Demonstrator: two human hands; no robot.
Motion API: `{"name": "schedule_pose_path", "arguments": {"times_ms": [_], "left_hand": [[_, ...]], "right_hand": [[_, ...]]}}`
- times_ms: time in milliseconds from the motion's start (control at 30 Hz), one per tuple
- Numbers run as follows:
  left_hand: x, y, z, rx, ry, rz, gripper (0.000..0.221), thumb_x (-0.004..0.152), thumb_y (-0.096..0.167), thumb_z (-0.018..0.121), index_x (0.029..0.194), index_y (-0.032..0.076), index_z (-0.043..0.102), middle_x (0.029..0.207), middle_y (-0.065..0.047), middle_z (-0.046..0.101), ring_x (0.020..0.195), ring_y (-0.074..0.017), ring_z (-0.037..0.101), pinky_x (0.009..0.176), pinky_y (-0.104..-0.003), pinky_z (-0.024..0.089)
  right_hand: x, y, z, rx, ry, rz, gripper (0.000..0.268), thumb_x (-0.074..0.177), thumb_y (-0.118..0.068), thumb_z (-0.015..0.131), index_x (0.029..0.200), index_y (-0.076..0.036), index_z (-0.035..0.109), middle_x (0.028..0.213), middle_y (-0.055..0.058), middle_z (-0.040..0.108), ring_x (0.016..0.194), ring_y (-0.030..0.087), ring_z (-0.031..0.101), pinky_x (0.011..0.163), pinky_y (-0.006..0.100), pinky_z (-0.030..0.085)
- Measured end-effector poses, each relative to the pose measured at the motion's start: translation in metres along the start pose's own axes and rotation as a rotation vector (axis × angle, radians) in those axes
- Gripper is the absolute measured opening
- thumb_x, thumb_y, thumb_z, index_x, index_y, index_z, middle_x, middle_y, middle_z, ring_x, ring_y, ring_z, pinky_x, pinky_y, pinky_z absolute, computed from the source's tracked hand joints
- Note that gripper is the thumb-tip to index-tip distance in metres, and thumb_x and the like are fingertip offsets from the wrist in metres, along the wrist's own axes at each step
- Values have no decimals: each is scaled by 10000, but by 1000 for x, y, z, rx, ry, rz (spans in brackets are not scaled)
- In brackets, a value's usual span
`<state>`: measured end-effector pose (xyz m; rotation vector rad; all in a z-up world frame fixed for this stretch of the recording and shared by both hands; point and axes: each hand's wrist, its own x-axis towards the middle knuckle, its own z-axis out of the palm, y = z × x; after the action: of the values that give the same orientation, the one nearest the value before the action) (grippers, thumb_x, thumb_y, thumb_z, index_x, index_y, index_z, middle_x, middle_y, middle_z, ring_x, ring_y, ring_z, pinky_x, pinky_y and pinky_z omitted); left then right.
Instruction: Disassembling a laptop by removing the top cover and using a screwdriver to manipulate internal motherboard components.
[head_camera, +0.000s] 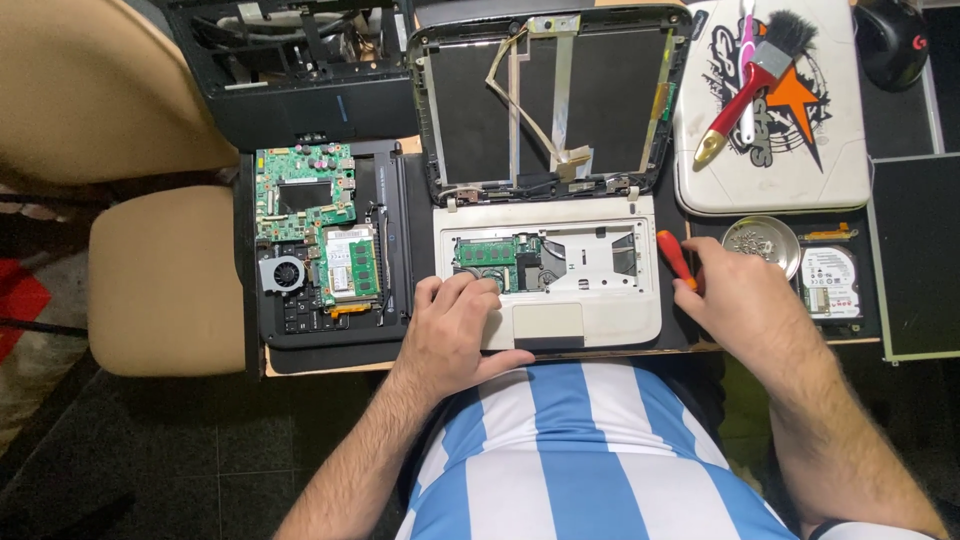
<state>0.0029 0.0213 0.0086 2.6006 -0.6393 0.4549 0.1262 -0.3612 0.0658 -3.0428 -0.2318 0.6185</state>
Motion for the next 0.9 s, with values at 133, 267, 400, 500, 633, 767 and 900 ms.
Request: {"name": "schedule_pose_path", "arguments": {"times_ms": [133,267,400,500,633,767,900], "left_hand": [[3,3,2,48,11,-3,955,896,927,919,1292,94,673,1357,-107,787,1288,-337,723,1075,-566,482],[3,3,5,60,37,9,869,947,850,937,1283,95,670,1350,-108,778,1272,-340,716,1057,-543,472],[3,1,8,49,27,-6,906,953,848,926,1306,60,652,1348,-125,769,1269,-352,704,1064,-557,473],[0,3,13,55,-7,-79,756,1024,932,727,1240,237,522,1280,-23,628,1304,-246,619,1132,-496,448],[-2,6,13,75,16,-73,745,1041,931,697,1231,233,522,1282,-32,624,1284,-254,629,1119,-500,452],[-5,8,14,93,64,-54,726,1062,911,670,1204,211,537,1259,-55,644,1252,-270,658,1105,-509,465],[-7,10,13,94,42,-41,691,1107,870,637,1212,194,538,1297,-88,645,1270,-284,645,1115,-520,452]], "right_hand": [[-11,0,-23,61,1,49,344,1087,-362,746,1352,-168,847,1030,122,947,1034,447,881,956,589,652],[-17,-16,-49,273,32,-117,263,1128,-315,757,1252,-88,712,1078,79,918,963,310,893,888,495,682],[-3,-52,-63,560,-113,-463,218,1136,-248,778,1295,-115,712,1166,68,961,1038,192,965,934,333,813],[11,-99,-67,748,-62,-789,294,1104,-75,814,1356,-7,680,1105,244,933,1028,425,959,974,594,754],[43,-164,-72,789,-138,-927,269,1155,-87,770,1389,-25,652,1146,229,903,1067,420,931,984,611,737],[76,-211,-54,660,-127,-1031,224,1229,-157,703,1402,-66,593,1183,181,911,1100,404,913,985,583,724],[102,-234,-30,474,-150,-1049,278,1263,-240,680,1437,-82,531,1134,164,926,1001,396,904,880,567,734]]}}
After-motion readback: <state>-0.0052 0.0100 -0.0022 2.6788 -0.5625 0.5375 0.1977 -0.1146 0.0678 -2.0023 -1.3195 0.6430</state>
